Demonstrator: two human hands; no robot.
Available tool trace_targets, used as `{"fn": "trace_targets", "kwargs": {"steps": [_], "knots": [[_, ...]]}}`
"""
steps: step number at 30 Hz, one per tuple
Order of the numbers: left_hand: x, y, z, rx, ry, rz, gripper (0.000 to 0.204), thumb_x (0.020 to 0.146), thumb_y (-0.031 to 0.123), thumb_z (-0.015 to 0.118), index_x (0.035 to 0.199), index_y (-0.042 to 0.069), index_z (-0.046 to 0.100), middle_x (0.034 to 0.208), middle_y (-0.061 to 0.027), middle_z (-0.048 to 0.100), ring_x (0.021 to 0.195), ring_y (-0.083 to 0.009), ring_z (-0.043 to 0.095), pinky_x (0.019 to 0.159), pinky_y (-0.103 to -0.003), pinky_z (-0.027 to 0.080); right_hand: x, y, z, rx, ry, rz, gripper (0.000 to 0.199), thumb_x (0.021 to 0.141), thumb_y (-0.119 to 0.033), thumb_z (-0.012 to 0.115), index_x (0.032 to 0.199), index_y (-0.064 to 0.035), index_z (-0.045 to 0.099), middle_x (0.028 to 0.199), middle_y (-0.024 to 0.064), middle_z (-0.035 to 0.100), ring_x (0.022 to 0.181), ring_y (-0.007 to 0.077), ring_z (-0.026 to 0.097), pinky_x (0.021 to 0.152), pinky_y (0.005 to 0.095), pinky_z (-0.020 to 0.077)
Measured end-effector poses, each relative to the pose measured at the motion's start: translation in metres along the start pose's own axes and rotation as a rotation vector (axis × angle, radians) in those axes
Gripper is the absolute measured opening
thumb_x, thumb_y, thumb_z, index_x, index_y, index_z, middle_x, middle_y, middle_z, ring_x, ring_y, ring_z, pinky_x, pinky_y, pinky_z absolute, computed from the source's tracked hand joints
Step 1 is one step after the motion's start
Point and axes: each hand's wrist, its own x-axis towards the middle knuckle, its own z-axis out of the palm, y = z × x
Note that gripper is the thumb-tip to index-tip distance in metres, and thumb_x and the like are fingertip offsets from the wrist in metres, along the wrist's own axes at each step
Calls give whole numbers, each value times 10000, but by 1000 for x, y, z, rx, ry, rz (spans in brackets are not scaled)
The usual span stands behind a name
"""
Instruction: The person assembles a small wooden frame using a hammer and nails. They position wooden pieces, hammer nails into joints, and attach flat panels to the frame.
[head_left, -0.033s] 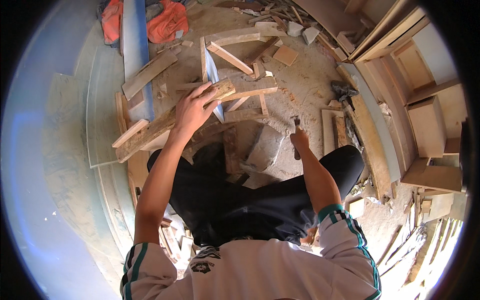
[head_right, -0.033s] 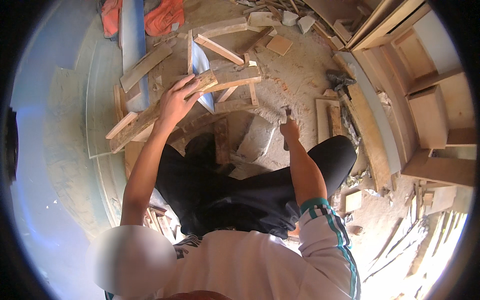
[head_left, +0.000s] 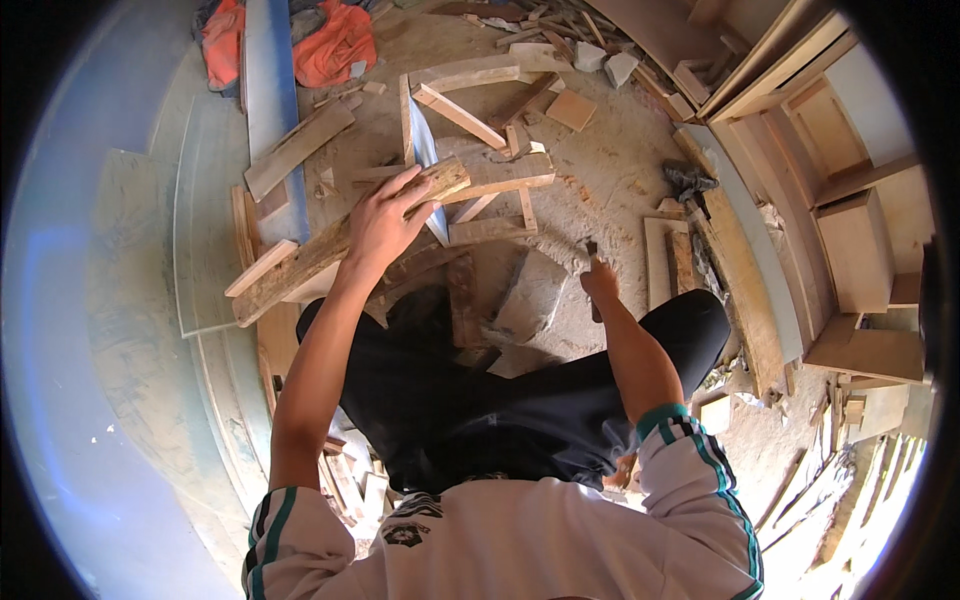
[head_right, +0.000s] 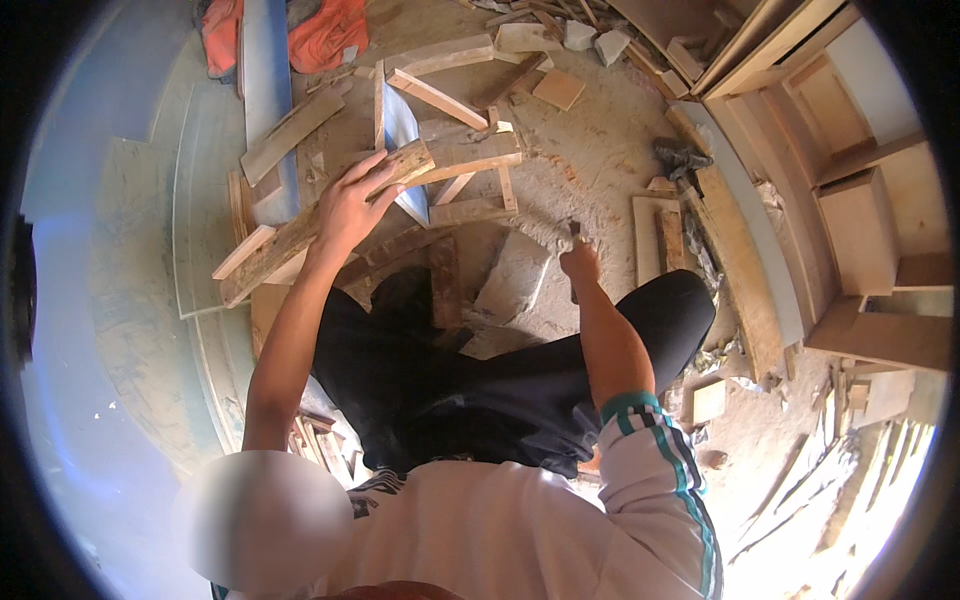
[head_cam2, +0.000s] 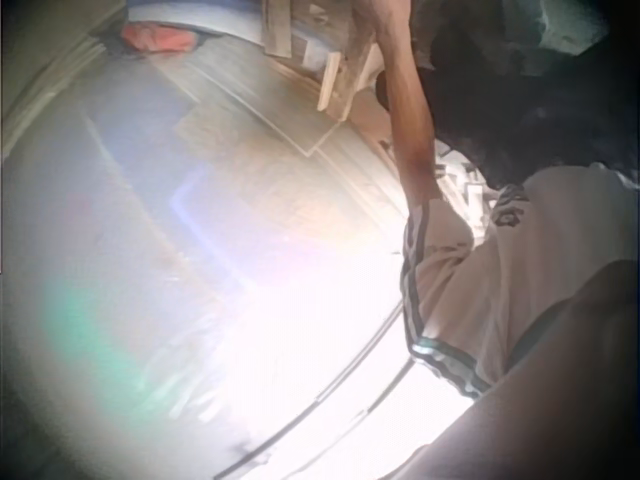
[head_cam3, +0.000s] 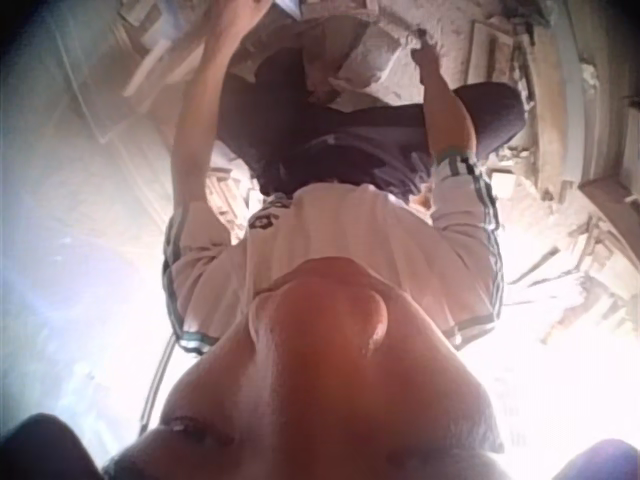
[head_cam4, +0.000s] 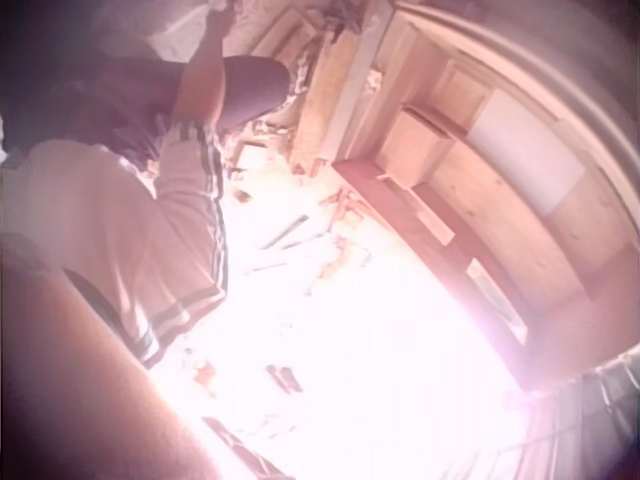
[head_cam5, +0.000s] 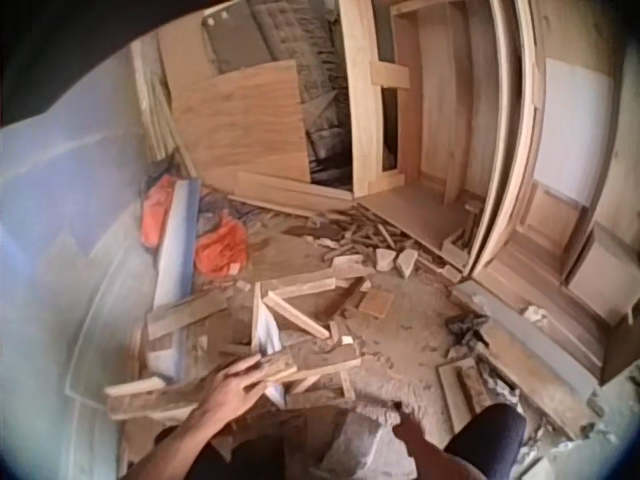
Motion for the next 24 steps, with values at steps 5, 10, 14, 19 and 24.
{"fn": "trace_targets", "kwargs": {"steps": [5, 10, 14, 19, 24], "knots": [[-2, -2, -9, -41, 11, -1, 460, 854, 344, 732, 1244, 112, 659, 1191, -97, 685, 1031, -337, 670, 877, -420, 540, -6, 5, 3, -181, -167, 56, 512, 900, -198, 557, 1406, -238, 497, 1415, 174, 479, 1258, 353, 551, 976, 490, 507], [1, 3, -25, 232, -251, -311, 736, 805, 609, 692, 1323, 101, 566, 1079, -204, 695, 986, -367, 680, 854, -452, 540, 4, -61, -52, 214, 553, -195, 606, 834, -205, 627, 1403, -68, 469, 1428, 201, 454, 1349, 378, 421, 1114, 490, 366], [-17, -12, -32, 317, -328, -380, 909, 766, 789, 583, 1303, 56, 587, 1016, -230, 698, 949, -380, 685, 831, -476, 534, -63, -164, -168, 358, 687, -969, 645, 821, -271, 674, 1394, -59, 466, 1432, 222, 445, 1372, 395, 373, 1163, 477, 278], [-8, -9, -31, 324, -376, -464, 996, 726, 867, 534, 1296, 53, 606, 982, -240, 700, 931, -380, 688, 810, -491, 526, -44, -210, -188, -273, 562, -1275, 697, 789, -553, 721, 1238, -36, 588, 1253, 187, 597, 1247, 372, 507, 1098, 523, 339], [-7, -3, -35, 306, -421, -522, 974, 717, 866, 545, 1279, 75, 618, 942, -238, 705, 929, -382, 692, 810, -487, 523, -43, -216, -168, -246, 435, -1123, 642, 773, -605, 717, 1087, -48, 655, 1036, 131, 687, 1091, 304, 603, 982, 519, 401]]}}
